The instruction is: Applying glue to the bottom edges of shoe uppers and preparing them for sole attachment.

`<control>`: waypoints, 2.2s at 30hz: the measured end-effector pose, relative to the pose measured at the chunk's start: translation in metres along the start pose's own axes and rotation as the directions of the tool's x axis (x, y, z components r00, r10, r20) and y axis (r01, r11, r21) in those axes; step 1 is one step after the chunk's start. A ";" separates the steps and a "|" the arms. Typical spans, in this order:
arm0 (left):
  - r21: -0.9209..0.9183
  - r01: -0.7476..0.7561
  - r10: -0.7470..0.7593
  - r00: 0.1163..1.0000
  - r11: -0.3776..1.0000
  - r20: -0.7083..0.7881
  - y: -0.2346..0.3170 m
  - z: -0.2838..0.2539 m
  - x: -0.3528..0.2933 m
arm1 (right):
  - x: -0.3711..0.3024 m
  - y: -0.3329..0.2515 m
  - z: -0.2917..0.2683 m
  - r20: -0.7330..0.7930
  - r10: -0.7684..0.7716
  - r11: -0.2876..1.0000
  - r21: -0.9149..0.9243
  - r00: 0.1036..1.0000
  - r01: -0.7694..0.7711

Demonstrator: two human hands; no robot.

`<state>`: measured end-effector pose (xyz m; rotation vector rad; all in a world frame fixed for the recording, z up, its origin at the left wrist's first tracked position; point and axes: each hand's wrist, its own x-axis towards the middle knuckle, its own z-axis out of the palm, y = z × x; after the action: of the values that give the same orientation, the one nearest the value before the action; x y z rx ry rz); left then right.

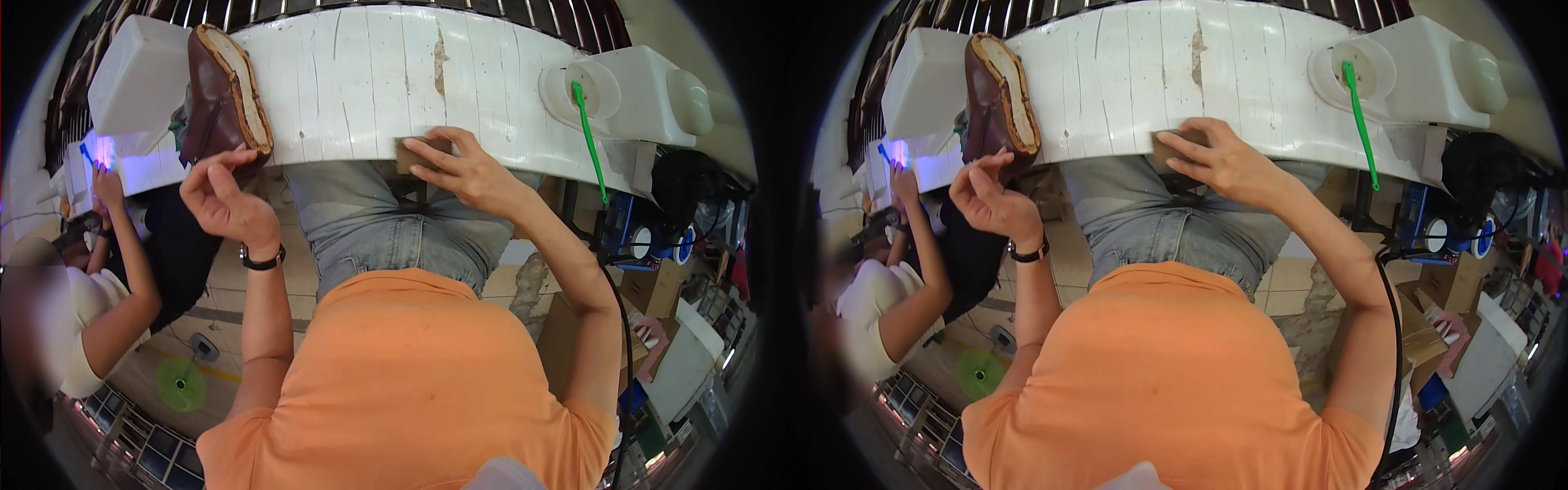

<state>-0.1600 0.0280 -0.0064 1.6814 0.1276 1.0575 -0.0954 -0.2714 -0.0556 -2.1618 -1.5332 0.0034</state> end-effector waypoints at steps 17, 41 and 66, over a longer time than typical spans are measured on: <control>-0.006 0.181 -0.181 0.983 0.983 -0.015 0.020 0.000 -0.026 | 0.038 -0.001 0.020 -0.063 -0.026 0.993 0.113 0.998 0.033; 0.701 0.065 -0.568 -0.535 0.710 0.625 -0.031 0.090 -0.152 | 0.120 0.099 0.028 -0.437 0.424 0.895 0.064 0.793 -0.442; 0.200 0.283 -0.317 0.934 0.938 0.166 -0.048 -0.049 0.111 | 0.115 -0.014 0.029 0.024 0.030 0.949 0.312 0.999 -0.036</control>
<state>-0.1080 0.1447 0.0182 1.8431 0.3471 0.6611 -0.0734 -0.1544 -0.0449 -1.9382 -1.3996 0.2617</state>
